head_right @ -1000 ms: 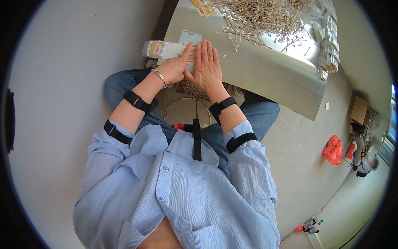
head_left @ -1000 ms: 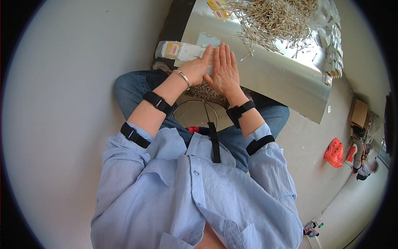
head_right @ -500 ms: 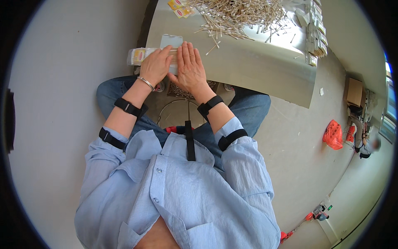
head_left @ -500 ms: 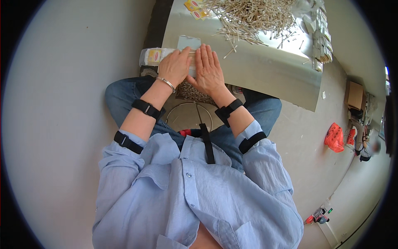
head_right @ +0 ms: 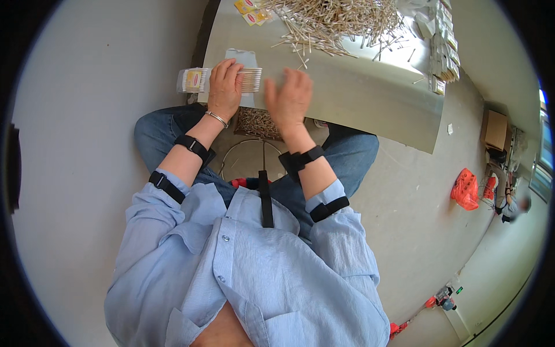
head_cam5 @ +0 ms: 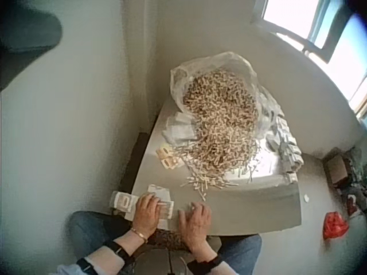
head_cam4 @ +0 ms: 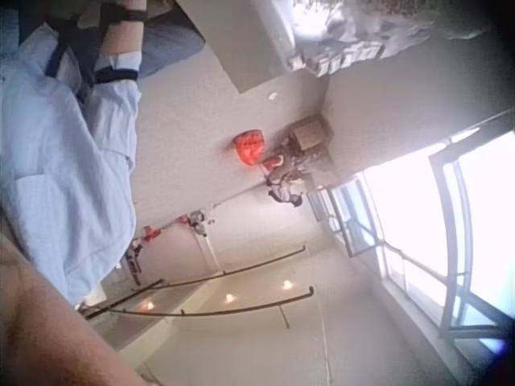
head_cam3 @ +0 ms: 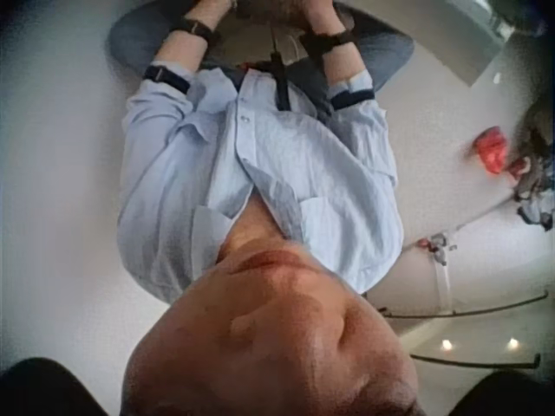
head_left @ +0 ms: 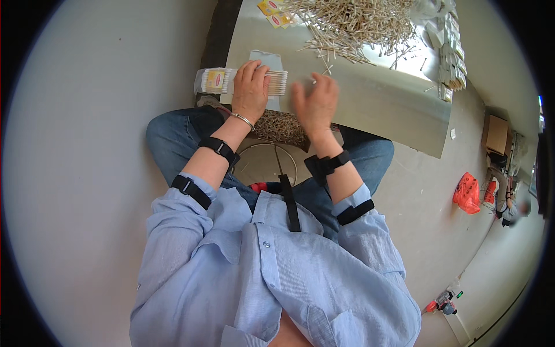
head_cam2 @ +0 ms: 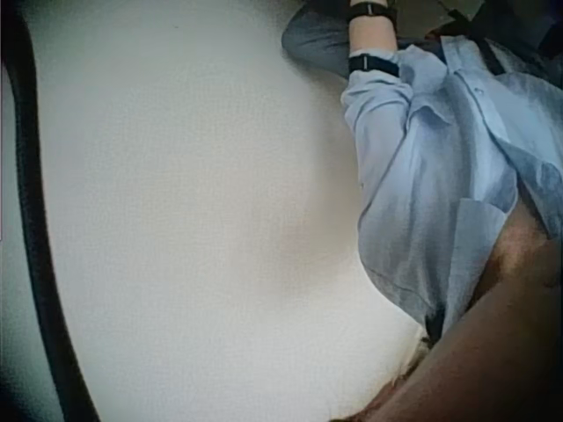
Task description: The recorder is assembling or packaging long-stemmed swabs or medical hygiene sticks.
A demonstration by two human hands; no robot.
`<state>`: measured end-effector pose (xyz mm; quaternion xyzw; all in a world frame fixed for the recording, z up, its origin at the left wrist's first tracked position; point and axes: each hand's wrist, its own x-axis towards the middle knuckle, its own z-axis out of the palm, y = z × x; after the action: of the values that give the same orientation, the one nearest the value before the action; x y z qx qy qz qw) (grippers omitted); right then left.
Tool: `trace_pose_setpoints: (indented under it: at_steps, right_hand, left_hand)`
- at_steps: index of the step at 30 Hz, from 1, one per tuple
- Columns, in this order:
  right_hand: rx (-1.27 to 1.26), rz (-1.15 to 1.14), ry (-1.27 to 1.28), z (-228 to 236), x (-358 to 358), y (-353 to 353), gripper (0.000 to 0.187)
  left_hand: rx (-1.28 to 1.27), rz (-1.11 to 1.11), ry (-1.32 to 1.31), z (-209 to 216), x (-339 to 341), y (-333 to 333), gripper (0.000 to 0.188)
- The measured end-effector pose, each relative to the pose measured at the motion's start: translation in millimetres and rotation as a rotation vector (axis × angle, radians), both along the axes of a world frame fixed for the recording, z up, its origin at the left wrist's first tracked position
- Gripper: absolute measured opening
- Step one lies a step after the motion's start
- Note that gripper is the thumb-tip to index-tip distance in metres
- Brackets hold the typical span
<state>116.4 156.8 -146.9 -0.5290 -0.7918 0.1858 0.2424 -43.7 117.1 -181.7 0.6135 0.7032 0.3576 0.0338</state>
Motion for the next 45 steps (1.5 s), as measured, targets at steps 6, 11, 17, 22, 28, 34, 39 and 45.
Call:
trace_pose_setpoints:
  at_steps: [6,11,17,22,28,34,39,45]
  right_hand:
    - [-0.250,-0.411,-0.185,13,9,31,0.024]
    - [-0.421,-0.453,-0.236,20,17,37,0.023]
    - [-0.260,-0.222,-0.343,21,35,25,0.018]
    - [0.006,0.018,-0.161,32,16,30,0.015]
    - [0.069,0.225,-0.172,15,-18,45,0.016]
    - [0.104,0.285,-0.126,-3,-33,39,0.023]
    - [0.167,0.251,-0.053,-10,-42,23,0.030]
    - [0.210,0.220,-0.069,-14,-47,8,0.035]
  left_hand:
    - [0.002,0.014,0.011,0,1,0,0.023]
    - [0.004,0.018,-0.015,2,0,-1,0.025]
    - [0.073,0.078,-0.257,7,-3,-4,0.029]
    - [0.140,0.097,-0.637,10,-8,-5,0.034]
    - [0.144,0.053,-0.736,7,-4,-3,0.036]
    - [0.044,-0.006,-0.832,9,-5,-5,0.044]
    - [0.042,-0.008,-0.826,10,-5,-4,0.044]
    - [0.062,-0.013,-0.744,16,-5,-3,0.041]
